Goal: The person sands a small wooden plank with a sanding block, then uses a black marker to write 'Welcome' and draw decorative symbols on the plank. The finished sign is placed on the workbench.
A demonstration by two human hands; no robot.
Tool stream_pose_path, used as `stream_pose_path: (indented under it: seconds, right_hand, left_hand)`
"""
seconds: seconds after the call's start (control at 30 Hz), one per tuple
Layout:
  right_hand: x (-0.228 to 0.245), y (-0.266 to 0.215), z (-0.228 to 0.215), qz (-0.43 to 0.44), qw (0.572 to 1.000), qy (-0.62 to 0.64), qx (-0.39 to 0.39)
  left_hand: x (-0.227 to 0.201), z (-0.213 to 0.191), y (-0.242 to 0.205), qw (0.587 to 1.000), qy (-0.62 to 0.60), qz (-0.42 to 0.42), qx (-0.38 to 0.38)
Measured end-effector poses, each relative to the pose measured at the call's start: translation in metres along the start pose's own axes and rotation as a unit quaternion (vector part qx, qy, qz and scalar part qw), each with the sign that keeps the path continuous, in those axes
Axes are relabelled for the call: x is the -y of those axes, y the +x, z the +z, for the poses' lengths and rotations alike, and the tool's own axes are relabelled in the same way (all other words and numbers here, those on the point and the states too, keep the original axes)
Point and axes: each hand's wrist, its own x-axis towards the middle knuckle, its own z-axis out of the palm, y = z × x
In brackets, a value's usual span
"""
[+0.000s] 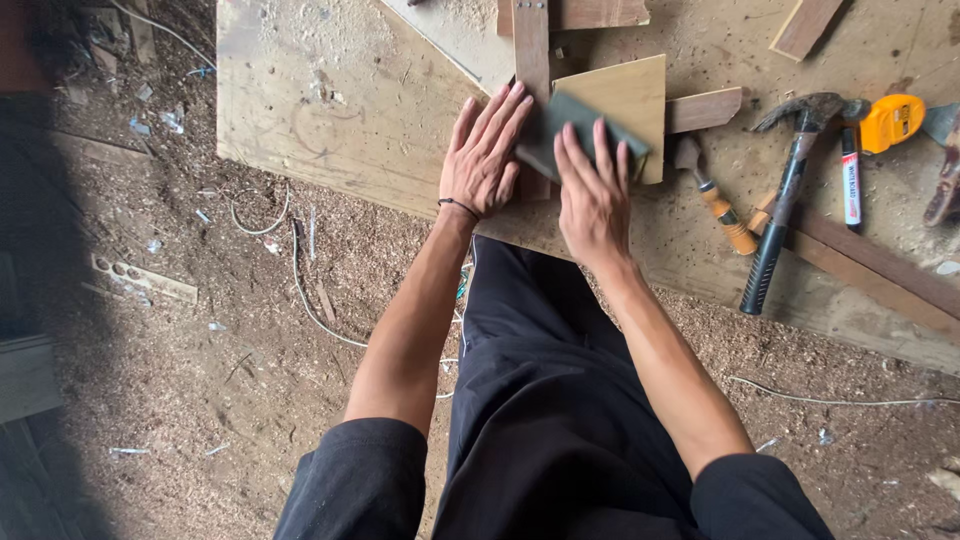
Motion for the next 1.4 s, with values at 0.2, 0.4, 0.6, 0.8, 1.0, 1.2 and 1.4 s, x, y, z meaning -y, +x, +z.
stream_pose_path:
  seconds: [0.2,0.4,0.6,0.8,1.0,1.2,1.4]
  right_hand:
    - [-0.024,-0.028,-0.025,0.032,0.999,-0.013,-0.006]
    - [0.007,0.013,-0.007,0.029,0.997,-0.036,-0.056]
    - [0.003,-0.046,-0.019,0.005,1.0,0.011,-0.008]
    - [-0.032,-0.033,-0.019,0.08,0.993,-0.029,-0.081]
    - [0.0,-0.015,0.009,0.013,0.998,0.013,-0.067]
    - [-0.024,-0.06,-0.022,0.005,0.999,0.005,-0.033]
    - [-0.019,-0.028,-0.019,-0.114,0.993,-0.002,-0.003]
  left_hand:
    - [-0.001,-0.002,-0.001,0.999,0.018,-0.018,0.028]
    - [0.001,0.0,-0.004,1.0,-0.017,-0.002,0.007]
    - [0.005,0.011,-0.004,0.999,0.018,-0.022,0.019]
    - [0.005,0.017,-0.001,0.999,0.05,-0.008,0.012]
    - [0.005,0.018,-0.004,1.0,0.023,-0.001,-0.014]
    - [-0.011,0.033,-0.014,0.989,0.035,-0.101,-0.099]
    - [-0.034,0.047,-0.048,0.967,0.029,-0.194,-0.161]
